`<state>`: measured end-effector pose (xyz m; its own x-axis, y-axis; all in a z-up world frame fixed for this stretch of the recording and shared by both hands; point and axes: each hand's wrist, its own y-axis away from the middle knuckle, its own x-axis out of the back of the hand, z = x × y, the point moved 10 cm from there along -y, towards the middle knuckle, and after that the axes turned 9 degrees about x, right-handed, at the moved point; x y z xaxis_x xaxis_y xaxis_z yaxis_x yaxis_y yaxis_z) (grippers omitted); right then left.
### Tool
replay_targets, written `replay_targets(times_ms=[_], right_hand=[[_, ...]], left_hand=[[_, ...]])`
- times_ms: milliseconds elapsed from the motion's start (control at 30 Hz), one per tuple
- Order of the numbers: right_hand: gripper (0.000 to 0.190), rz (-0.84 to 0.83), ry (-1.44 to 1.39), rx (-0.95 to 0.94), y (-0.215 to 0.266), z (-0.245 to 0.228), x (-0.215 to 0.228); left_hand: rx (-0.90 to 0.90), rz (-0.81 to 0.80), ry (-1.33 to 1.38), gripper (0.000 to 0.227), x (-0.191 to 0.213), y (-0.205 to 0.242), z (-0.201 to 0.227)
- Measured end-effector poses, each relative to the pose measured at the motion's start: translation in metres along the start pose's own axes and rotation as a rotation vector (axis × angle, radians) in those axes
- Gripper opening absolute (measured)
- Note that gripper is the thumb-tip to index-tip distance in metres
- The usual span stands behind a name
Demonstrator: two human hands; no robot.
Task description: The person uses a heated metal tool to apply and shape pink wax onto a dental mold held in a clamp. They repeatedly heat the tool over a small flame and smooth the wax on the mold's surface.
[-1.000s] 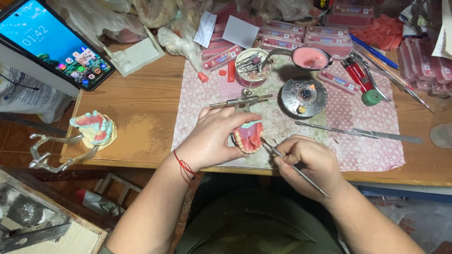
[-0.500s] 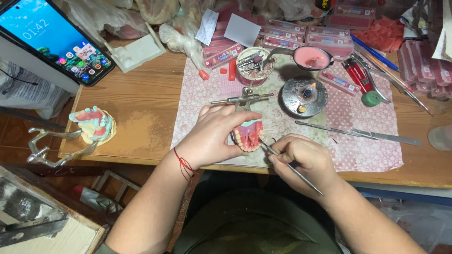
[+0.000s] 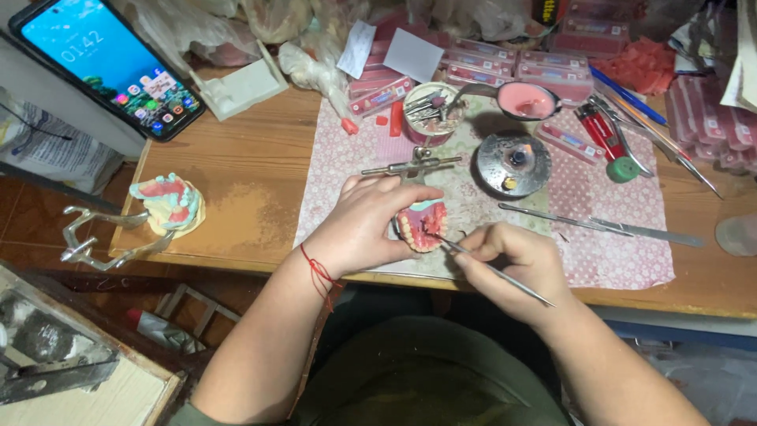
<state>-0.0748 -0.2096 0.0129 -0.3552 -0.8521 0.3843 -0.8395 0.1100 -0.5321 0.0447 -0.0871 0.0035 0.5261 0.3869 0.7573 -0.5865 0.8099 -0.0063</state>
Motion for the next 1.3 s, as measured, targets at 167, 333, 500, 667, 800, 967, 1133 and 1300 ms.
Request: replay_targets(times_ms=[167,333,500,667,800,967,1133,1300], right_hand=[[0.022,0.039,-0.153,0.047,0.002,-0.013,0.001],[0.022,0.025,-0.049,0.055,0.005,-0.02,-0.009],[0.023,0.008,-0.016,0.124,0.001,-0.023,-0.013],[0.022,0.015,0.05,0.145,0.002,-0.024,-0.016],[0.023,0.016,0.08,0.165,0.001,-0.025,-0.016],[0.023,0.027,0.119,0.103,0.003,-0.018,-0.013],[0.02,0.046,0.097,0.048,0.004,-0.011,-0.009],[0.024,0.068,0.016,0.011,0.008,-0.01,-0.004]], left_hand=[[0.004,0.011,0.004,0.082,0.003,0.003,0.0],[0.008,0.011,-0.004,0.082,0.003,0.003,0.001],[0.011,0.01,-0.005,0.081,0.005,0.002,0.0],[0.014,0.004,-0.001,0.08,0.004,0.002,0.001],[0.009,0.001,0.004,0.081,0.005,0.001,0.001],[0.021,-0.005,0.0,0.08,0.002,0.002,-0.001],[0.026,-0.006,-0.013,0.08,0.004,0.001,0.0],[0.015,-0.02,-0.002,0.08,0.006,0.002,0.002]])
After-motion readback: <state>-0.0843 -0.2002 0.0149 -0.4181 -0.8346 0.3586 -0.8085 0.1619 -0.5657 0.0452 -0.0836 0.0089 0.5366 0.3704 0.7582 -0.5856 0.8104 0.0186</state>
